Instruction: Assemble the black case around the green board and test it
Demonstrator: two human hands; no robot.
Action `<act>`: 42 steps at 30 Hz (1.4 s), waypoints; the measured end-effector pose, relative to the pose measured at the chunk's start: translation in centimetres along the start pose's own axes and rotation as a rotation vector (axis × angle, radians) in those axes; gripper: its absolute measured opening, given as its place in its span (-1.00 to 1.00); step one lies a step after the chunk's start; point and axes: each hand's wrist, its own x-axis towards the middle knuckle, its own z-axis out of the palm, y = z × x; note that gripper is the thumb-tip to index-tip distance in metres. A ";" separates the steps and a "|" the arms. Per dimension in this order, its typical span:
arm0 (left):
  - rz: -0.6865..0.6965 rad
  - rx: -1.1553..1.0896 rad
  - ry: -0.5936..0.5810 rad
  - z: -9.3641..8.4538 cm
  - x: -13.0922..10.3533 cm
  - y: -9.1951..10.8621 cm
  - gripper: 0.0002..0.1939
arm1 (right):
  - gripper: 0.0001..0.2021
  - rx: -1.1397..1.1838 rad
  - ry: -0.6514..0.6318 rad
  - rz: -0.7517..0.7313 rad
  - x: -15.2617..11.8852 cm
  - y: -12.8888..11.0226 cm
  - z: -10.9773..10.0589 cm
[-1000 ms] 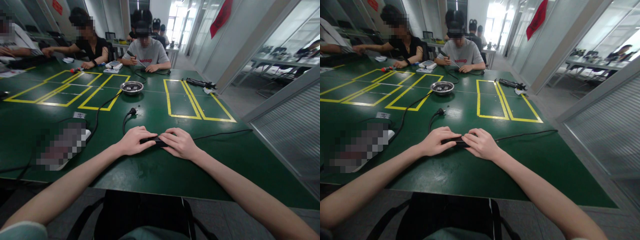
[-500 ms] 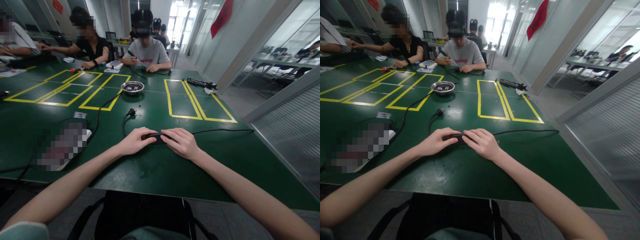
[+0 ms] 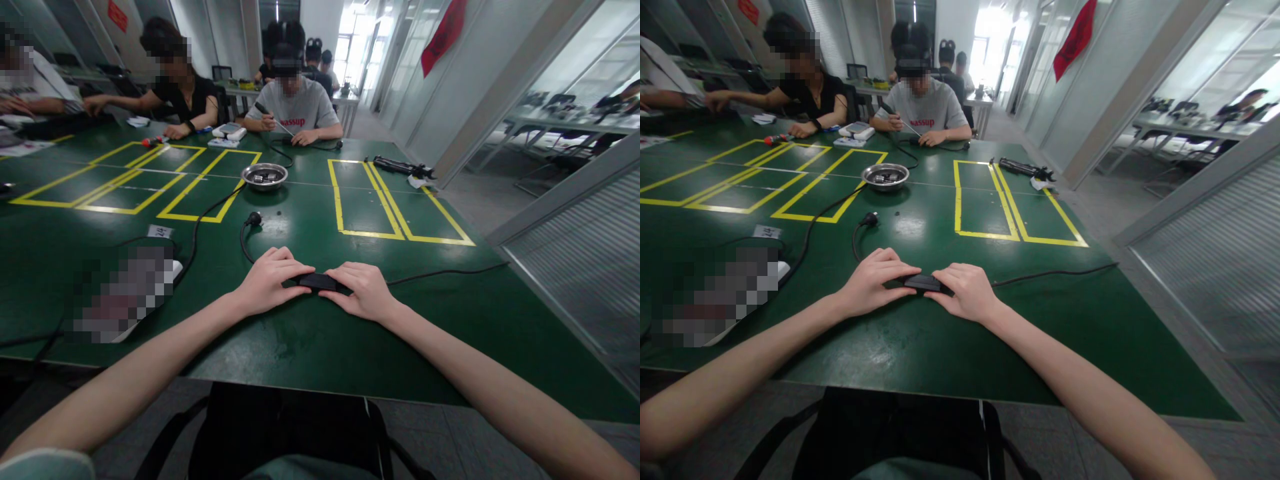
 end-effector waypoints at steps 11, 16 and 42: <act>0.006 0.041 -0.050 0.2 0.1 -0.3 -0.68 | -0.61 -0.003 -0.061 -0.049 0.3 -0.1 -0.4; 0.010 0.061 0.017 0.4 0.3 0.0 -0.58 | -0.67 0.056 -0.032 0.089 -0.1 0.7 -0.3; -0.020 -0.127 -0.136 0.6 -0.4 -0.7 -0.73 | -0.50 -0.018 0.410 1.109 -8.5 17.7 -5.7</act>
